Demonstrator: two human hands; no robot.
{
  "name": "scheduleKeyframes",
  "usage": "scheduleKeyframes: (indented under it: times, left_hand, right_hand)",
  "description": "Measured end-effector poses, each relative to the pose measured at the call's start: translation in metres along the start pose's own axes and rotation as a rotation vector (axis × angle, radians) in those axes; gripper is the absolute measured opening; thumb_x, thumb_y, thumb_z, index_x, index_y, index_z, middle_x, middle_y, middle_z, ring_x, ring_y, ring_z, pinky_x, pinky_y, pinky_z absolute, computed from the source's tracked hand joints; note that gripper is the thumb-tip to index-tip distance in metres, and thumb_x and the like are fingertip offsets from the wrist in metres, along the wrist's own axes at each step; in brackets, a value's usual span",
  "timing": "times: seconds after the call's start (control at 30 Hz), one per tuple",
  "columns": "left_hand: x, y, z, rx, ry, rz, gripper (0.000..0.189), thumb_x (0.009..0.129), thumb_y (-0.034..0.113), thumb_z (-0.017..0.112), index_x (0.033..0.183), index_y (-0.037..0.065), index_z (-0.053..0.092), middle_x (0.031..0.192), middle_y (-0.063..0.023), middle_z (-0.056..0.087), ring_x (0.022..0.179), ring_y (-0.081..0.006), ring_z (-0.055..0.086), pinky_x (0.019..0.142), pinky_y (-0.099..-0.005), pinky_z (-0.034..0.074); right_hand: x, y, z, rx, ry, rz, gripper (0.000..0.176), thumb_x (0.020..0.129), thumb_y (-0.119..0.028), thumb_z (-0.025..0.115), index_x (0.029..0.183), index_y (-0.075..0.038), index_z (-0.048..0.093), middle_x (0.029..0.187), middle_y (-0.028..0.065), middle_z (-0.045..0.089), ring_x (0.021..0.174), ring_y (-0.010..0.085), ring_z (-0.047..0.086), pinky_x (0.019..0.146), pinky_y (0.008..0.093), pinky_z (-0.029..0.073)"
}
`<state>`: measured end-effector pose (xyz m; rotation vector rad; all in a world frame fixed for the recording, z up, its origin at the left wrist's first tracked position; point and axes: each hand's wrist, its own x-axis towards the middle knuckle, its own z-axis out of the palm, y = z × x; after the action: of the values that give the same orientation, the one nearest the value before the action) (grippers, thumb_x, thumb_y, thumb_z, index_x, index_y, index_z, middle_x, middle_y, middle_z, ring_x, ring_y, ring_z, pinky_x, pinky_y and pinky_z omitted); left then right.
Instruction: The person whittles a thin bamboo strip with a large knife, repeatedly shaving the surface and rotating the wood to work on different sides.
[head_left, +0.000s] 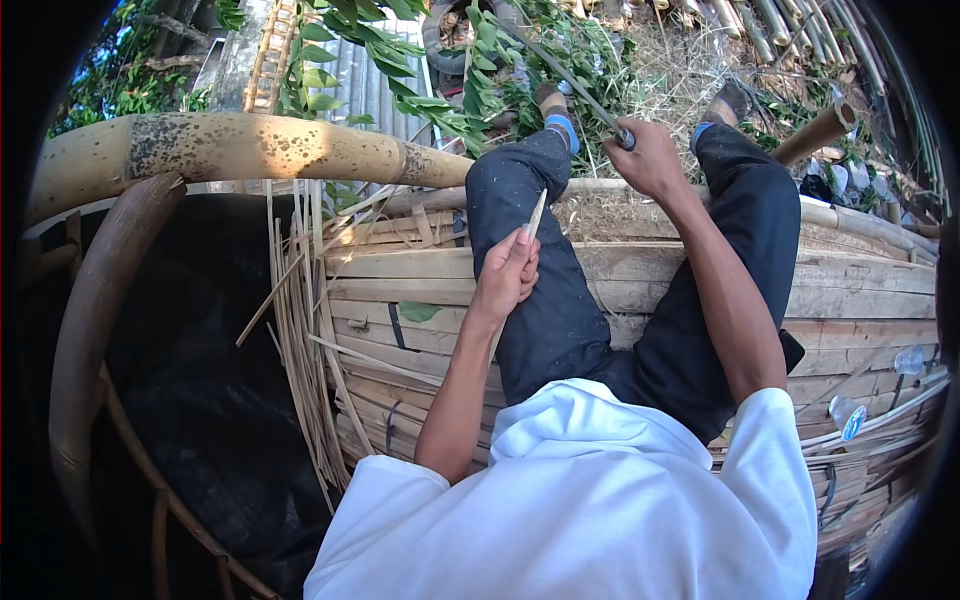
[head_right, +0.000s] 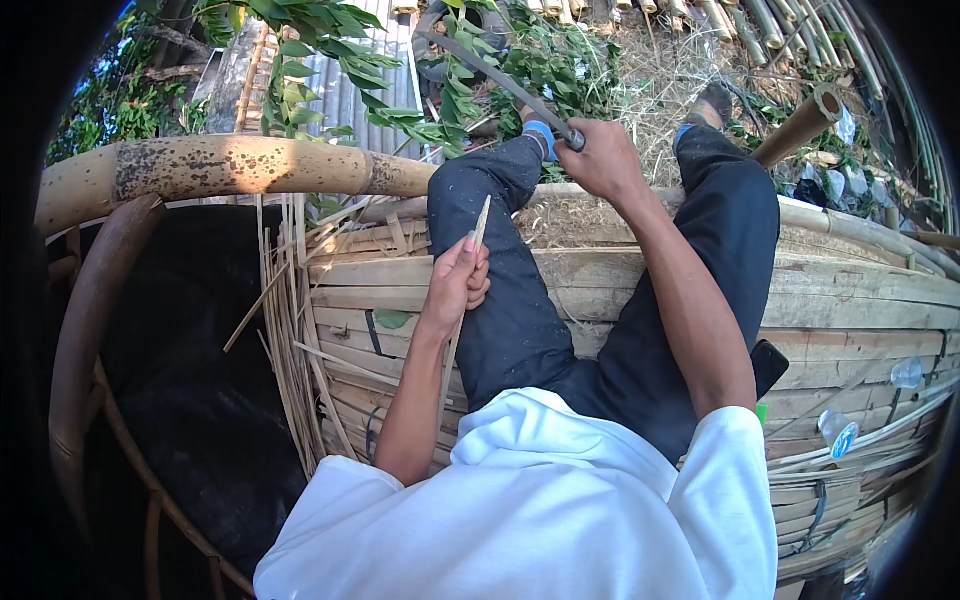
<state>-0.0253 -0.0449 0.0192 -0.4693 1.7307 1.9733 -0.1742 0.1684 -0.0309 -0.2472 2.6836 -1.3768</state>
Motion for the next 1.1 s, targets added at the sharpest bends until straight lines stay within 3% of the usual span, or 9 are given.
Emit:
scheduleKeyframes:
  times: [0.2, 0.53, 0.57, 0.63, 0.73, 0.8, 0.93, 1.0, 1.1]
  left_hand:
    - [-0.002, -0.002, 0.009, 0.065, 0.125, 0.017, 0.037, 0.101, 0.040, 0.040, 0.086, 0.008, 0.049, 0.060, 0.0076, 0.031, 0.048, 0.0005, 0.025, 0.041, -0.0175, 0.018]
    - [0.000, -0.009, 0.016, 0.099, 0.179, 0.041, 0.033, 0.100, 0.034, 0.044, 0.105, 0.006, 0.059, 0.063, 0.0081, 0.034, 0.049, 0.0008, 0.027, 0.042, -0.0170, 0.020]
    - [0.002, -0.017, 0.015, 0.182, 0.211, 0.125, 0.032, 0.100, 0.033, 0.044, 0.107, 0.006, 0.059, 0.063, 0.0079, 0.035, 0.049, 0.0007, 0.028, 0.043, -0.0168, 0.020]
    - [0.004, -0.022, 0.017, 0.268, 0.243, 0.207, 0.031, 0.100, 0.032, 0.045, 0.109, 0.006, 0.059, 0.063, 0.0076, 0.035, 0.049, 0.0006, 0.028, 0.043, -0.0166, 0.020]
    - [0.006, -0.026, 0.022, 0.480, 0.356, 0.310, 0.030, 0.100, 0.028, 0.047, 0.107, 0.002, 0.061, 0.066, 0.0036, 0.049, 0.051, -0.0043, 0.040, 0.045, -0.0224, 0.032]
    - [0.009, -0.027, 0.028, 0.772, 0.523, 0.590, 0.031, 0.100, 0.025, 0.047, 0.105, -0.001, 0.061, 0.074, -0.0063, 0.062, 0.055, -0.0145, 0.052, 0.052, -0.0316, 0.041]
    - [0.004, -0.022, 0.036, 0.856, 0.568, 0.447, 0.029, 0.099, 0.022, 0.046, 0.105, -0.002, 0.061, 0.080, -0.0158, 0.065, 0.061, -0.0235, 0.058, 0.059, -0.0383, 0.045]
    - [0.005, -0.021, 0.036, 0.896, 0.548, 0.400, 0.028, 0.099, 0.023, 0.046, 0.103, -0.001, 0.061, 0.069, -0.0174, 0.059, 0.057, -0.0234, 0.056, 0.056, -0.0361, 0.043]
    - [-0.010, -0.017, 0.039, 0.869, 0.614, 0.476, 0.029, 0.099, 0.025, 0.045, 0.099, -0.001, 0.059, 0.063, -0.0156, 0.054, 0.055, -0.0202, 0.053, 0.053, -0.0346, 0.041]
  right_hand:
    - [-0.021, 0.000, 0.025, -0.033, -0.108, -0.334, 0.018, 0.072, -0.023, 0.068, 0.077, -0.008, 0.062, 0.062, 0.0172, 0.060, 0.064, 0.0382, 0.061, 0.059, 0.0462, 0.048]
    - [-0.050, -0.027, 0.037, -0.224, -0.241, -0.423, 0.017, 0.066, -0.023, 0.065, 0.076, -0.009, 0.060, 0.060, 0.0157, 0.060, 0.062, 0.0370, 0.062, 0.057, 0.0476, 0.049]
    - [-0.053, -0.030, 0.038, -0.220, -0.224, -0.423, 0.015, 0.066, -0.022, 0.063, 0.073, -0.010, 0.059, 0.060, 0.0151, 0.060, 0.061, 0.0365, 0.062, 0.057, 0.0478, 0.048]
    - [-0.055, -0.036, 0.039, -0.210, -0.246, -0.385, 0.015, 0.067, -0.022, 0.063, 0.073, -0.009, 0.059, 0.062, 0.0158, 0.061, 0.062, 0.0367, 0.062, 0.058, 0.0478, 0.049]
    - [-0.056, -0.040, 0.039, -0.225, -0.245, -0.338, 0.017, 0.067, -0.022, 0.063, 0.075, -0.008, 0.060, 0.063, 0.0166, 0.062, 0.063, 0.0371, 0.063, 0.060, 0.0478, 0.050]
    - [-0.057, -0.044, 0.036, -0.248, -0.308, -0.247, 0.022, 0.068, -0.023, 0.063, 0.081, -0.005, 0.066, 0.069, 0.0196, 0.065, 0.068, 0.0370, 0.065, 0.064, 0.0462, 0.053]
    - [-0.056, -0.039, 0.041, -0.259, -0.329, -0.211, 0.022, 0.066, -0.023, 0.064, 0.078, -0.005, 0.067, 0.071, 0.0202, 0.065, 0.069, 0.0372, 0.066, 0.066, 0.0457, 0.053]
    - [-0.051, -0.032, 0.043, -0.305, -0.367, -0.207, 0.023, 0.066, -0.023, 0.065, 0.079, -0.004, 0.068, 0.074, 0.0211, 0.066, 0.071, 0.0370, 0.066, 0.067, 0.0447, 0.054]
    - [-0.016, 0.002, 0.024, -0.406, -0.331, 0.209, 0.023, 0.074, -0.022, 0.063, 0.084, -0.002, 0.070, 0.081, 0.0198, 0.068, 0.074, 0.0341, 0.068, 0.068, 0.0432, 0.055]
